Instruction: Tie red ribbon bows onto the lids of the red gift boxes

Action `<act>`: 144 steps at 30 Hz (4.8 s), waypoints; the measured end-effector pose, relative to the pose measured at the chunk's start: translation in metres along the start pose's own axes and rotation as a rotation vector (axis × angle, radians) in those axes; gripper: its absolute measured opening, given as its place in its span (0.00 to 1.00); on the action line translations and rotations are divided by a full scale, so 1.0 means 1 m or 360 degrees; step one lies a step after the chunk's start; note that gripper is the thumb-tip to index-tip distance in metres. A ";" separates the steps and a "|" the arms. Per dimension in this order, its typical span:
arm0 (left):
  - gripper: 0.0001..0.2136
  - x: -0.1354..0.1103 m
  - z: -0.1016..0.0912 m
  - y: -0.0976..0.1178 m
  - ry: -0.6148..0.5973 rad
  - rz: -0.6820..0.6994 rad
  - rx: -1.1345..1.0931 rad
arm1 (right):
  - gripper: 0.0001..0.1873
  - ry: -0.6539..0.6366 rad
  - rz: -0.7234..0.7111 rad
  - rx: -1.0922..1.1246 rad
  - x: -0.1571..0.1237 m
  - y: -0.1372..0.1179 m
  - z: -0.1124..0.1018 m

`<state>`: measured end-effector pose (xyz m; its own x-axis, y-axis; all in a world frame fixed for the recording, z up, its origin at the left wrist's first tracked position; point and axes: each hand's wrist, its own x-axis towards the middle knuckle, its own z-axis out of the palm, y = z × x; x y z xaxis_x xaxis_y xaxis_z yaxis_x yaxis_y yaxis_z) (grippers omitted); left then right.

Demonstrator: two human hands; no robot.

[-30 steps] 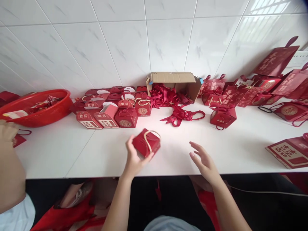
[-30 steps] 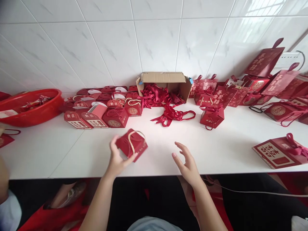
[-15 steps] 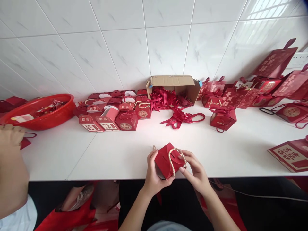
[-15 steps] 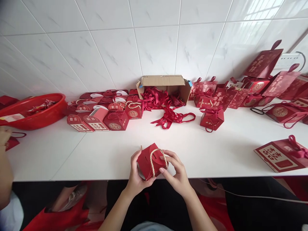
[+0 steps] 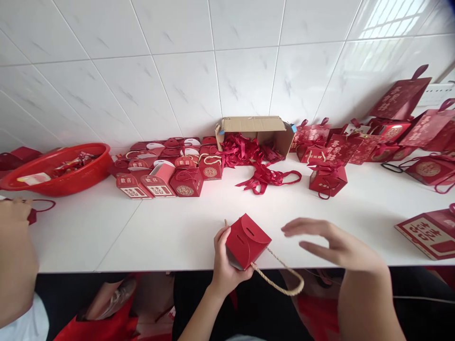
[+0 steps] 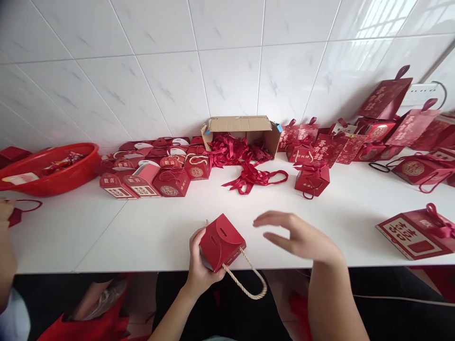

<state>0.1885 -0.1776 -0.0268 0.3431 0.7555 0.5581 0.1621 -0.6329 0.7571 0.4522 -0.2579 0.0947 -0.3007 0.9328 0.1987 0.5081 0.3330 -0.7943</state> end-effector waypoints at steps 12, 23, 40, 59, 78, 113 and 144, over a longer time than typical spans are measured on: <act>0.43 0.000 0.002 -0.005 -0.0003 -0.0025 -0.0049 | 0.10 0.0328 0.0612 -0.0514 0.183 0.135 0.012; 0.41 0.022 -0.001 0.000 -0.0076 -0.0140 0.0200 | 0.09 0.1256 0.0345 -0.0431 0.180 0.094 -0.054; 0.37 0.223 -0.046 0.041 -0.1255 -0.0280 0.1180 | 0.08 0.1324 0.0109 0.0223 0.093 -0.002 -0.081; 0.19 0.237 -0.018 0.023 -0.1580 -0.0468 0.1045 | 0.17 0.0194 0.0728 -0.0642 0.165 0.036 -0.039; 0.14 0.240 -0.017 0.014 -0.1526 -0.0405 0.0934 | 0.20 0.0240 0.0754 -0.0660 0.165 0.030 -0.036; 0.12 0.240 -0.013 0.014 -0.1521 -0.0394 0.0990 | 0.20 0.0283 0.0692 -0.0530 0.169 0.031 -0.033; 0.09 0.238 -0.013 0.014 -0.1505 -0.0299 0.1066 | 0.20 0.0233 0.0726 -0.0779 0.179 0.038 -0.019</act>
<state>0.2603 -0.0042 0.1207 0.7671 0.5983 -0.2316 0.6411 -0.7005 0.3135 0.4328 -0.0758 0.1110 0.1248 0.9921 0.0085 0.8747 -0.1060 -0.4730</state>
